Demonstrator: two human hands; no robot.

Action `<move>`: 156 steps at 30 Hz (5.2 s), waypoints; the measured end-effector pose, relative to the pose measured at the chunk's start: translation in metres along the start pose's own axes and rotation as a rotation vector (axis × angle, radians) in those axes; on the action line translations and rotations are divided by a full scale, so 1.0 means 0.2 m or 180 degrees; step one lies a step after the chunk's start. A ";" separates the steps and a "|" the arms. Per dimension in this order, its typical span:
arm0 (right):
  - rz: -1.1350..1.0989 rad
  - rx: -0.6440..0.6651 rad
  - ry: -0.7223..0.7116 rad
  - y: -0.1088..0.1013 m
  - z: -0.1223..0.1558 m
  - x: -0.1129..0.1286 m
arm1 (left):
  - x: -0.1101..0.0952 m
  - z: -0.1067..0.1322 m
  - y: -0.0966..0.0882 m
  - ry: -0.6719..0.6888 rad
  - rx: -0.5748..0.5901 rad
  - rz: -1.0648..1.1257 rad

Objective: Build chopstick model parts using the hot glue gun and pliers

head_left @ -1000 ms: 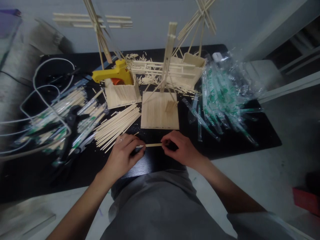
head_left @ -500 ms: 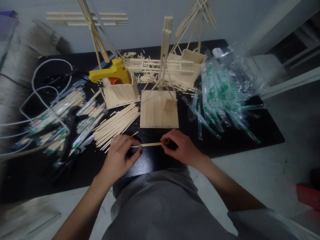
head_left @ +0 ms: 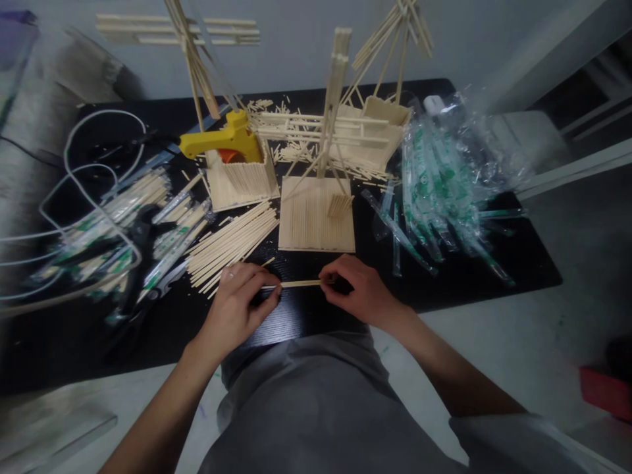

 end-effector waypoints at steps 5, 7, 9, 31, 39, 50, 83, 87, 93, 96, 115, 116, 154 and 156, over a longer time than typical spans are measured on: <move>0.0027 0.0020 0.0044 0.00 0.00 0.00 | 0.00 0.00 0.00 -0.0034 -0.0025 0.0018; 0.0060 0.0069 0.0031 0.01 -0.01 0.01 | 0.00 0.00 0.00 -0.0060 -0.0016 0.0065; 0.0095 0.0131 -0.0022 0.02 -0.03 0.02 | 0.00 0.00 0.00 -0.0058 -0.0017 0.0097; 0.0241 0.0224 -0.0179 0.10 -0.07 0.10 | 0.00 0.00 0.01 -0.0109 0.0012 -0.0001; 0.0305 0.0236 0.0007 0.02 -0.02 0.03 | 0.00 -0.01 0.00 -0.0193 -0.0030 0.0140; 0.0201 0.0408 -0.0291 0.09 -0.10 0.09 | 0.00 0.00 0.00 -0.0084 0.0023 0.0140; 0.0295 0.0196 -0.0069 -0.07 -0.01 -0.02 | -0.01 -0.01 -0.01 -0.0116 -0.0033 0.0133; 0.0009 -0.0218 0.0220 -0.09 -0.01 -0.04 | 0.00 0.00 0.00 -0.0058 -0.0051 0.0158; -0.0278 -0.0530 0.0768 -0.11 0.00 -0.13 | 0.01 0.01 0.00 -0.0027 -0.0137 0.0132; -0.0476 -0.0550 0.0837 -0.12 0.01 -0.16 | 0.01 0.00 0.00 -0.0053 -0.0151 0.0159; -0.1817 -0.1950 0.1479 -0.18 0.06 -0.28 | 0.00 0.00 -0.02 -0.0006 -0.0266 0.0144; -0.1851 -0.1901 0.1524 -0.18 0.05 -0.28 | 0.00 0.00 -0.02 0.0028 -0.0285 0.0138; -0.1151 -0.1116 0.1382 -0.14 0.02 -0.22 | -0.02 0.00 -0.03 -0.0008 -0.0289 -0.0207; -0.1038 -0.1058 0.1334 -0.13 0.02 -0.21 | -0.01 0.00 -0.02 -0.0057 -0.0227 -0.0194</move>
Point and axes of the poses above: each hand's wrist, its own z-axis away from the middle knuckle, its own y-axis out of the palm, x = y × z, the point moved 7 cm from there along -z, towards the middle knuckle, and after that the axes turned 10 degrees about z, right-handed, at the moved point
